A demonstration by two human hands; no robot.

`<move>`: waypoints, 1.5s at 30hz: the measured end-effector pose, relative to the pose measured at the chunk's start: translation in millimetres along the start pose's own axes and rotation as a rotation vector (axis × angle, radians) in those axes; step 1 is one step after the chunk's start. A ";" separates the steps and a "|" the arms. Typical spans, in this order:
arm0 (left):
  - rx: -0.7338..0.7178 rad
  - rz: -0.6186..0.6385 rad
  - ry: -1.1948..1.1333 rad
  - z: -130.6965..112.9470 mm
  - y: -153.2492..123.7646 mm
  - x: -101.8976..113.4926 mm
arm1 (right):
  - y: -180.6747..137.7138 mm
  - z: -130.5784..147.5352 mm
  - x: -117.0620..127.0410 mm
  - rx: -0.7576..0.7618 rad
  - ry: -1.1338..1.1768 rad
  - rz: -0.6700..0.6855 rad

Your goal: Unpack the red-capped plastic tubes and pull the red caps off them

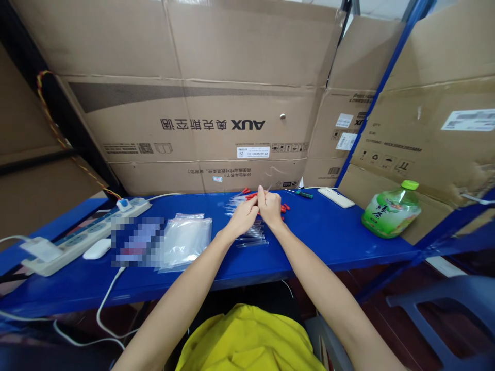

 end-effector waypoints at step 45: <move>-0.017 -0.042 -0.027 2.0 -2.6 0.1 | -1.6 1.3 2.3 -0.081 -0.118 0.023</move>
Point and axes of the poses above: each hand's wrist, its own y-axis towards the middle knuckle, its own x-axis out of the back of the hand, z = x × y, the point moved 7 cm from there along y, towards the middle knuckle, and after that the axes turned 13 degrees about -y, right-handed, at the moved point
